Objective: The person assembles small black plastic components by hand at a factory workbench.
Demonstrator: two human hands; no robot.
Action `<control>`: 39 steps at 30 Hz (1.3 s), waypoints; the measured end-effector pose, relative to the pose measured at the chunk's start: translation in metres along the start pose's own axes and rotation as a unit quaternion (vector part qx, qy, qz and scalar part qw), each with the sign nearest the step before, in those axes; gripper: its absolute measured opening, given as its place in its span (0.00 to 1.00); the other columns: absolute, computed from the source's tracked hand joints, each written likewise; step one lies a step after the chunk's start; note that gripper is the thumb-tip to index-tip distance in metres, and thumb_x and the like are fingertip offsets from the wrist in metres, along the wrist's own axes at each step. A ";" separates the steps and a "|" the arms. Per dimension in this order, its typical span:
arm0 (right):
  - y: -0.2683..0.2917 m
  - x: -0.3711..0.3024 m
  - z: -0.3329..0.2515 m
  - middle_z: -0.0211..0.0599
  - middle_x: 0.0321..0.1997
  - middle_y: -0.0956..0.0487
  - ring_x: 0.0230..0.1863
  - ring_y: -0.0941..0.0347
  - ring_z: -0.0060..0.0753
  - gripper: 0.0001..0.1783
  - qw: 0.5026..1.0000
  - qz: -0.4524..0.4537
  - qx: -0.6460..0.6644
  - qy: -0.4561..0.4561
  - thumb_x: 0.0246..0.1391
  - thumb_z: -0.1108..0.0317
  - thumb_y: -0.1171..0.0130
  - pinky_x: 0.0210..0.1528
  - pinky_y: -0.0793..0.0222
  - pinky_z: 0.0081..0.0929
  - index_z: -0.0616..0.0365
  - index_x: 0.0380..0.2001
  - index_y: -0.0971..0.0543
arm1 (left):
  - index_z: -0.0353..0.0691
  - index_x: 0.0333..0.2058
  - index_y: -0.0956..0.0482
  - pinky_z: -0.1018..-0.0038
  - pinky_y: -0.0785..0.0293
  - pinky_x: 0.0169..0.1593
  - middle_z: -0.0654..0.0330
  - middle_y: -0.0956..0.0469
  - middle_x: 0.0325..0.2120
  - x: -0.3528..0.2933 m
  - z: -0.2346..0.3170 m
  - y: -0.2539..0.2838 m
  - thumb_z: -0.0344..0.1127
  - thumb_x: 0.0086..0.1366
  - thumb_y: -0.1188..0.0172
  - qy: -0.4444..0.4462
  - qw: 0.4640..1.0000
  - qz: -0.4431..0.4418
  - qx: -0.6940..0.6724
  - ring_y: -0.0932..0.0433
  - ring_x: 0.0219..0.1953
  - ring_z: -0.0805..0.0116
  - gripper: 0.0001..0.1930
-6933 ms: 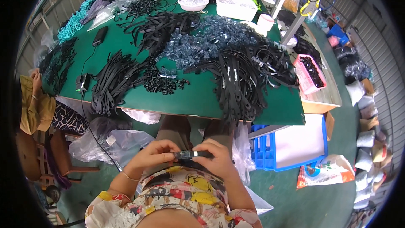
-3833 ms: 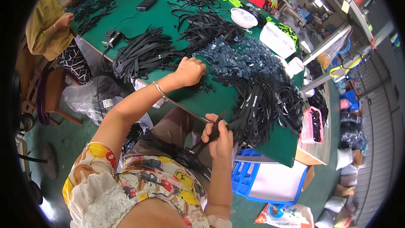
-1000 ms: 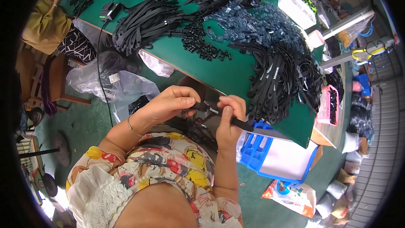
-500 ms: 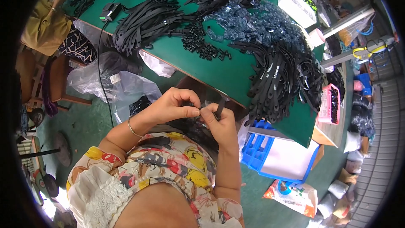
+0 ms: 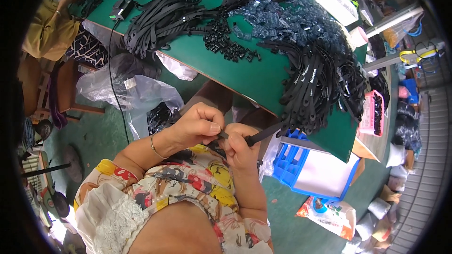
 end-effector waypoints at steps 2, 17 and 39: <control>0.000 -0.003 0.003 0.29 0.10 0.38 0.11 0.46 0.18 0.14 0.999 -0.002 0.038 -0.012 0.49 0.69 0.49 0.15 0.52 0.18 0.60 0.12 0.35 | 0.35 0.20 0.29 0.83 0.45 0.19 0.64 0.33 0.13 0.001 -0.003 0.002 0.38 0.54 0.43 -0.015 0.998 0.004 -0.062 0.38 0.14 0.79 0.12; 0.005 0.017 -0.020 0.31 0.40 0.34 0.29 0.38 0.15 0.18 0.954 -0.032 -0.274 0.116 0.40 0.71 0.33 0.28 0.44 0.10 0.62 0.35 0.28 | 0.30 0.33 0.25 0.84 0.38 0.26 0.62 0.27 0.21 -0.001 0.024 0.011 0.43 0.62 0.49 0.000 0.995 0.001 0.101 0.33 0.22 0.78 0.18; 0.000 0.014 0.005 0.35 0.30 0.29 0.27 0.35 0.23 0.15 0.881 -0.053 -0.467 0.057 0.44 0.77 0.40 0.29 0.38 0.18 0.62 0.38 0.27 | 0.40 0.35 0.29 0.78 0.32 0.36 0.62 0.26 0.29 -0.006 0.003 0.064 0.39 0.61 0.44 -0.083 0.940 0.194 -0.268 0.28 0.29 0.75 0.10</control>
Point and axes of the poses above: each hand's wrist, its own x-axis towards the middle knuckle, its own y-axis out of the back of the hand, z = x × y, the point moved 9 cm from there along x, towards the middle knuckle
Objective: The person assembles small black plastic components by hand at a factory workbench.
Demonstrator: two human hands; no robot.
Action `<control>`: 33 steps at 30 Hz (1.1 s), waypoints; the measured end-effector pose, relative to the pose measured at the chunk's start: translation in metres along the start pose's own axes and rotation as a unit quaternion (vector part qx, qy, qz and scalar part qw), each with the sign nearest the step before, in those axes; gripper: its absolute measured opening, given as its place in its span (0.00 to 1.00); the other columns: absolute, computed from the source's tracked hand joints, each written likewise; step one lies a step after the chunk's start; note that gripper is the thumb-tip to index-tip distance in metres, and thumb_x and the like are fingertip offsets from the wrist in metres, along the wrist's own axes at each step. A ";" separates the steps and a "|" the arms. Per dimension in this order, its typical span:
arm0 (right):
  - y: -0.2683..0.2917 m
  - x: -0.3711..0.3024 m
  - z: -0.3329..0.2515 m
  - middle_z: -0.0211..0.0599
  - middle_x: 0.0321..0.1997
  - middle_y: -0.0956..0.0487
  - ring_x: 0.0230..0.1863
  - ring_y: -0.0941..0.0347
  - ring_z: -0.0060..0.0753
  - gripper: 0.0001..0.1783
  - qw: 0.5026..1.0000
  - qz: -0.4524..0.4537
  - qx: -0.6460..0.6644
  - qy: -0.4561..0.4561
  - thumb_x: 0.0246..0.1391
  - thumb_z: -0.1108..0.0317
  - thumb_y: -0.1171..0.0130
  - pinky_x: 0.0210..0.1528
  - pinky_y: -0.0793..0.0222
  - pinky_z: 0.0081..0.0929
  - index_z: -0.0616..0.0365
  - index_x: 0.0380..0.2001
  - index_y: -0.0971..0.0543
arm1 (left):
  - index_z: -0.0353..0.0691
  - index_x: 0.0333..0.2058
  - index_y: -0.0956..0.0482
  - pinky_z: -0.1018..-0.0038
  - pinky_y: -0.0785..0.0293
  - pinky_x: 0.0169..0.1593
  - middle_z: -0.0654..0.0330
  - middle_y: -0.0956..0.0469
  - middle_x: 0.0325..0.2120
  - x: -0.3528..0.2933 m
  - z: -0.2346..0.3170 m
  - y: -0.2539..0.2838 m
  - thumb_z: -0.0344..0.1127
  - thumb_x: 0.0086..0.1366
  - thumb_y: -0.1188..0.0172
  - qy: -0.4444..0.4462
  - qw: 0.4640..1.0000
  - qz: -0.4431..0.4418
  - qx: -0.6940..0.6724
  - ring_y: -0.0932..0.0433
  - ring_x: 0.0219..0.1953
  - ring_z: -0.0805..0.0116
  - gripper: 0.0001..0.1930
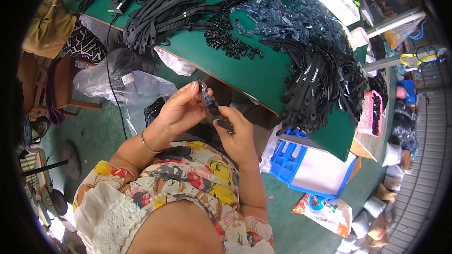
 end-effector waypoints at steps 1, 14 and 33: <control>-0.001 0.002 0.001 0.39 0.30 0.29 0.29 0.32 0.31 0.13 0.999 -0.017 -0.004 -0.036 0.48 0.74 0.43 0.32 0.36 0.22 0.62 0.38 0.28 | 0.40 0.35 0.29 0.78 0.32 0.36 0.62 0.26 0.29 0.000 0.002 -0.002 0.39 0.61 0.44 0.000 1.000 0.000 0.000 0.28 0.29 0.75 0.10; -0.003 0.009 -0.012 0.41 0.31 0.26 0.31 0.27 0.44 0.16 0.980 -0.013 -0.200 -0.002 0.43 0.74 0.41 0.31 0.32 0.30 0.59 0.38 0.28 | 0.37 0.39 0.31 0.83 0.36 0.32 0.68 0.30 0.27 -0.013 0.006 -0.042 0.38 0.63 0.48 -0.096 0.909 -0.177 0.365 0.32 0.31 0.80 0.11; -0.008 -0.002 0.019 0.25 0.21 0.33 0.16 0.45 0.11 0.10 0.894 -0.079 0.403 -0.176 0.57 0.66 0.53 0.18 0.54 0.10 0.62 0.36 0.31 | 0.38 0.21 0.35 0.82 0.50 0.23 0.67 0.39 0.17 -0.016 -0.013 -0.042 0.49 0.64 0.55 -0.027 0.906 -0.227 0.356 0.46 0.19 0.80 0.20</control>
Point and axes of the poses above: each hand's wrist, its own x-axis towards the middle knuckle, its own y-axis out of the back of the hand, z = x × y, the point moved 9 cm from there along x, towards the middle knuckle
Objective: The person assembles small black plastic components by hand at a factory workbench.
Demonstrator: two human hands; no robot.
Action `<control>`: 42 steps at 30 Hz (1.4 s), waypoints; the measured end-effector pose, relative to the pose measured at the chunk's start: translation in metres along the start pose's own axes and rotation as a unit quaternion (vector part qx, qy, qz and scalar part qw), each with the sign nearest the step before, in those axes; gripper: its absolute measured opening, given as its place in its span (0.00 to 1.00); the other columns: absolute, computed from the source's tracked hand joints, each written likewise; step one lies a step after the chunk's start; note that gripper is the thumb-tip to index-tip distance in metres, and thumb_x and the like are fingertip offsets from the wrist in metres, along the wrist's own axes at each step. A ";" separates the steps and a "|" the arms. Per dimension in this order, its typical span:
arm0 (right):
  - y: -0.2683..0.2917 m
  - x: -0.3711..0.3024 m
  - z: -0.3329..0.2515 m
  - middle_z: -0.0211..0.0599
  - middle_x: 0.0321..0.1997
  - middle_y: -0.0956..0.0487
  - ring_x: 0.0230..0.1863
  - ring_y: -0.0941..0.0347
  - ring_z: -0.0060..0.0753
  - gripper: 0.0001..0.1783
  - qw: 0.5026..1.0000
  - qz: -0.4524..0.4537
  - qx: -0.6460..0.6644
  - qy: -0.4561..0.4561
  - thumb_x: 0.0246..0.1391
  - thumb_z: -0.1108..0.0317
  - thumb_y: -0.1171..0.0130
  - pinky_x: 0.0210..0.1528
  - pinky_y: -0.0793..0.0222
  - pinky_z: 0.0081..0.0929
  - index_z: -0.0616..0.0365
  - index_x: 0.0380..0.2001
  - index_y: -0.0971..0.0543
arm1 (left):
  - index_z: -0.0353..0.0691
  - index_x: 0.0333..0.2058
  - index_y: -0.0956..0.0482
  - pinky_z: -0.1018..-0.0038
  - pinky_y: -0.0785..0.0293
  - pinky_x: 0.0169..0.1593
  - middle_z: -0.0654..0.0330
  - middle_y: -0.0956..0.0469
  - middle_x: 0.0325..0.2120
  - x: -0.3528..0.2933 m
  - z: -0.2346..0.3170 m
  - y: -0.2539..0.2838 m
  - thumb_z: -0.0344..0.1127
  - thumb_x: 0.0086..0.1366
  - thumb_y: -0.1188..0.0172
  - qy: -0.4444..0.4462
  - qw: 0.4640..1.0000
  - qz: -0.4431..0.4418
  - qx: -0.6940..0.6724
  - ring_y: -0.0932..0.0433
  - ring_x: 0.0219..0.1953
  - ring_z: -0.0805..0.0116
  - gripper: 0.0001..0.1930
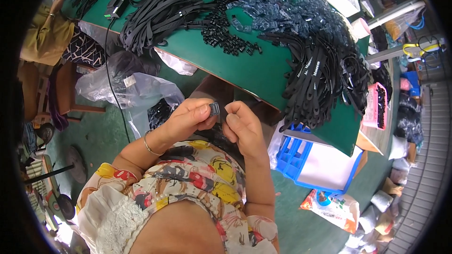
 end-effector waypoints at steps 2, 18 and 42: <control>0.002 0.000 0.004 0.25 0.20 0.33 0.15 0.45 0.11 0.09 1.000 0.003 0.015 -0.020 0.57 0.66 0.53 0.18 0.54 0.10 0.61 0.35 0.31 | 0.38 0.21 0.35 0.82 0.51 0.22 0.67 0.39 0.17 -0.001 -0.003 0.000 0.49 0.65 0.55 0.002 1.000 -0.007 -0.006 0.46 0.19 0.80 0.20; 0.000 -0.004 0.016 0.23 0.20 0.34 0.15 0.42 0.10 0.09 0.996 -0.005 0.042 -0.073 0.55 0.65 0.49 0.14 0.56 0.09 0.60 0.32 0.29 | 0.37 0.24 0.33 0.83 0.48 0.24 0.67 0.38 0.18 -0.005 -0.004 -0.008 0.46 0.66 0.55 -0.004 0.993 -0.067 -0.096 0.44 0.19 0.80 0.18; 0.002 -0.006 0.004 0.21 0.19 0.35 0.16 0.43 0.09 0.07 0.997 0.046 -0.028 -0.055 0.55 0.68 0.49 0.16 0.53 0.09 0.60 0.33 0.30 | 0.37 0.21 0.36 0.81 0.50 0.23 0.67 0.42 0.14 -0.004 -0.011 -0.016 0.48 0.65 0.56 -0.010 0.982 -0.113 -0.149 0.47 0.17 0.79 0.20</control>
Point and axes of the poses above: each hand's wrist, its own x-axis towards the middle knuckle, its own y-axis out of the back of the hand, z = x × y, the point moved 9 cm from there along x, towards the middle knuckle
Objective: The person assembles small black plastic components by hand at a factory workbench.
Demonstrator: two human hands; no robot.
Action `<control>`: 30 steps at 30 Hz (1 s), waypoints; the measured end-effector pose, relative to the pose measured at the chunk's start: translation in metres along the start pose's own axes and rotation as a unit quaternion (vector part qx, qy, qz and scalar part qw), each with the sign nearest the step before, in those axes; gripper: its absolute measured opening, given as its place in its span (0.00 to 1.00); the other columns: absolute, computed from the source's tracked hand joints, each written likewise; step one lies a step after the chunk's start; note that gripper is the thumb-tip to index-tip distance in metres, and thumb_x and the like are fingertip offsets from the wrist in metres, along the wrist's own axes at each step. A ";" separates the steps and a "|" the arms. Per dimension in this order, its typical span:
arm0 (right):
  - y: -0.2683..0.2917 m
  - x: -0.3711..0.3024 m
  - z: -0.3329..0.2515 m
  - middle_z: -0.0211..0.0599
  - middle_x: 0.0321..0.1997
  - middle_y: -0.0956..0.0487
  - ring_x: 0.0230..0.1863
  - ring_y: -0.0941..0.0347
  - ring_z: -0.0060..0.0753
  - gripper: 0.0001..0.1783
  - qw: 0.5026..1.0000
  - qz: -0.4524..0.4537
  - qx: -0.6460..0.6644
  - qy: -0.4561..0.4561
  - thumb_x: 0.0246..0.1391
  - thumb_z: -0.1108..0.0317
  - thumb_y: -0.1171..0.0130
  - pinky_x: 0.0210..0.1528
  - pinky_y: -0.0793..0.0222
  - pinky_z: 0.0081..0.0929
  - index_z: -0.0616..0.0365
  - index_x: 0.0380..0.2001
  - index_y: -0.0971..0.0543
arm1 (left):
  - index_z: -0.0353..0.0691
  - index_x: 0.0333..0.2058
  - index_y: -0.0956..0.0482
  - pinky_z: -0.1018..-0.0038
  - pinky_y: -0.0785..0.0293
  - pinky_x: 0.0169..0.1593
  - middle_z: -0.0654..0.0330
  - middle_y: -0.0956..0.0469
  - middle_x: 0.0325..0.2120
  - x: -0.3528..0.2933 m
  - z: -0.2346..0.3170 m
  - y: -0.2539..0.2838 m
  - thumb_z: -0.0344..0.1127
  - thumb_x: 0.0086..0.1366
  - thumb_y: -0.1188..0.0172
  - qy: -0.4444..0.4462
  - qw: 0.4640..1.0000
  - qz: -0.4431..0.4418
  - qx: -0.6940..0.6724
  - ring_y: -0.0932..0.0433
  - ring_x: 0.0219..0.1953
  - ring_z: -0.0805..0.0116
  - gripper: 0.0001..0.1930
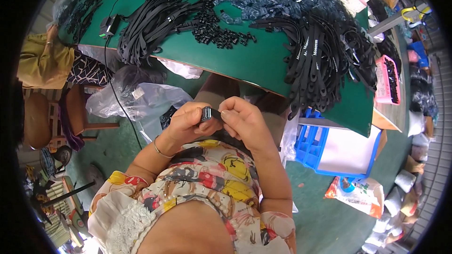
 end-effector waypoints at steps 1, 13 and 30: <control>-0.001 0.001 -0.001 0.21 0.19 0.35 0.16 0.43 0.09 0.07 1.000 0.000 0.001 0.001 0.55 0.68 0.49 0.16 0.53 0.09 0.60 0.33 0.30 | 0.37 0.21 0.36 0.81 0.50 0.23 0.67 0.42 0.14 0.000 0.000 0.000 0.48 0.65 0.56 0.001 1.000 0.000 0.001 0.47 0.17 0.79 0.20; -0.001 0.000 -0.005 0.21 0.19 0.34 0.16 0.43 0.09 0.05 0.999 -0.010 -0.028 0.029 0.55 0.70 0.50 0.16 0.52 0.09 0.60 0.33 0.30 | 0.42 0.17 0.37 0.79 0.49 0.24 0.70 0.42 0.10 0.001 -0.002 0.004 0.52 0.64 0.56 0.007 1.000 0.026 0.002 0.47 0.15 0.78 0.22; -0.003 0.002 0.000 0.22 0.20 0.35 0.16 0.43 0.10 0.07 0.999 -0.026 0.021 0.014 0.55 0.68 0.49 0.16 0.52 0.10 0.60 0.33 0.30 | 0.40 0.18 0.36 0.80 0.51 0.22 0.68 0.41 0.11 0.001 -0.006 0.006 0.51 0.64 0.54 0.021 0.999 0.034 -0.012 0.46 0.15 0.78 0.22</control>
Point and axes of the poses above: each hand's wrist, its own x-axis towards the middle knuckle, its own y-axis out of the back of the hand, z = x × y, the point moved 9 cm from there along x, towards the middle knuckle
